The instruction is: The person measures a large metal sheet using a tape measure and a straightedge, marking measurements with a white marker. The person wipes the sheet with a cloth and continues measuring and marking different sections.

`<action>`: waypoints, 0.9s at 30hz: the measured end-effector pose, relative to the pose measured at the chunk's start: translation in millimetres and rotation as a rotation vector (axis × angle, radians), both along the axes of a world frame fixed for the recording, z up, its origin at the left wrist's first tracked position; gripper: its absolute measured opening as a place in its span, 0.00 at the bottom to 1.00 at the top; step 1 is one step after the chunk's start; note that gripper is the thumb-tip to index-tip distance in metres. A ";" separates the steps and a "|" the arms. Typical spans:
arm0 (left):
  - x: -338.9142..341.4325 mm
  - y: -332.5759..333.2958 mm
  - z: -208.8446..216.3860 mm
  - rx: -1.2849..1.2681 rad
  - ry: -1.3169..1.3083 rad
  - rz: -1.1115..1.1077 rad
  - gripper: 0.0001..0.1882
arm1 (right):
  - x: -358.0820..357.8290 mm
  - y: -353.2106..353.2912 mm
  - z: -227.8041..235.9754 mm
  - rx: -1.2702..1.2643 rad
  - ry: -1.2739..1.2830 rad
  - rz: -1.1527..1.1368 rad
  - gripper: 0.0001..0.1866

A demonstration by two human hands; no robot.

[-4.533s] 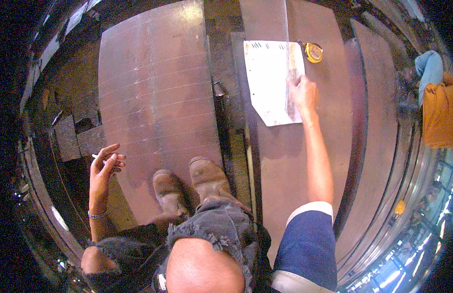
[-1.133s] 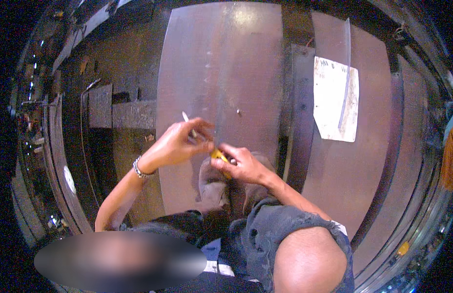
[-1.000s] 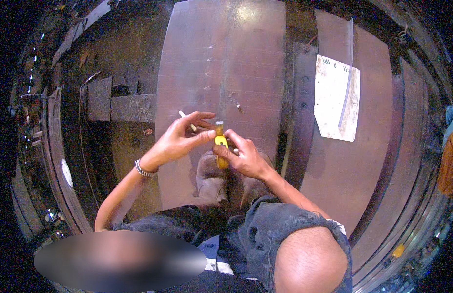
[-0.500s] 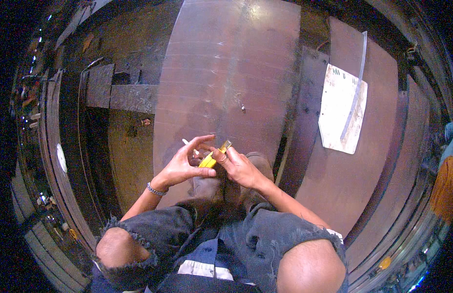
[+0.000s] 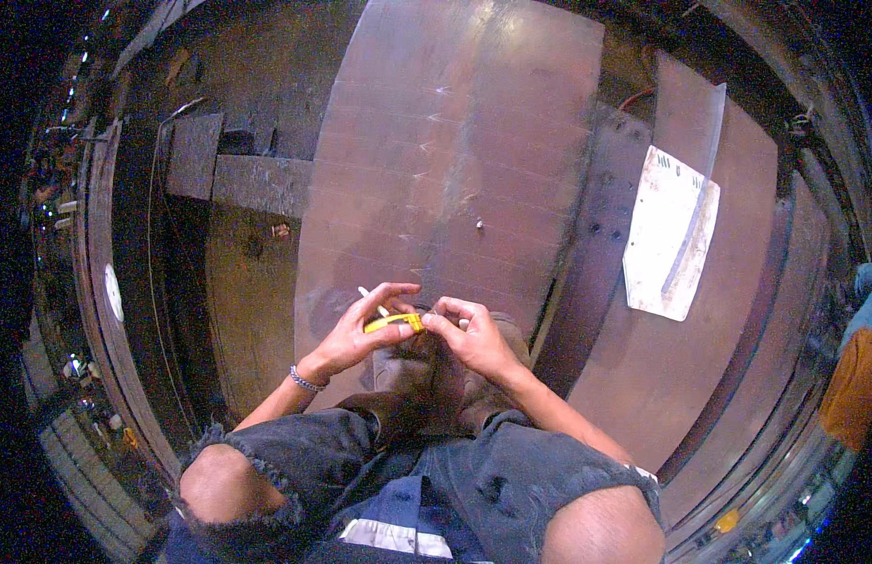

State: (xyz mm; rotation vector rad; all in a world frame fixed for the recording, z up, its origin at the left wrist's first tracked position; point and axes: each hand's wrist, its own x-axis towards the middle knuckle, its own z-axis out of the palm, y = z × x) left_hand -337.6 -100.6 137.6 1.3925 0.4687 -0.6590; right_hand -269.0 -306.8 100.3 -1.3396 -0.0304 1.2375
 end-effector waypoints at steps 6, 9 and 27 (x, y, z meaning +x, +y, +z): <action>2.9 12.5 -1.0 0.136 0.048 -0.113 0.25 | 1.0 1.3 -7.8 0.031 -0.028 0.235 0.09; -2.9 17.0 -9.2 0.217 -0.086 -0.224 0.24 | 6.1 -3.9 -11.0 -0.002 -0.057 0.335 0.09; -11.0 91.9 -15.9 0.402 0.092 -0.324 0.19 | 34.7 -39.2 -16.8 -0.050 -0.045 0.252 0.06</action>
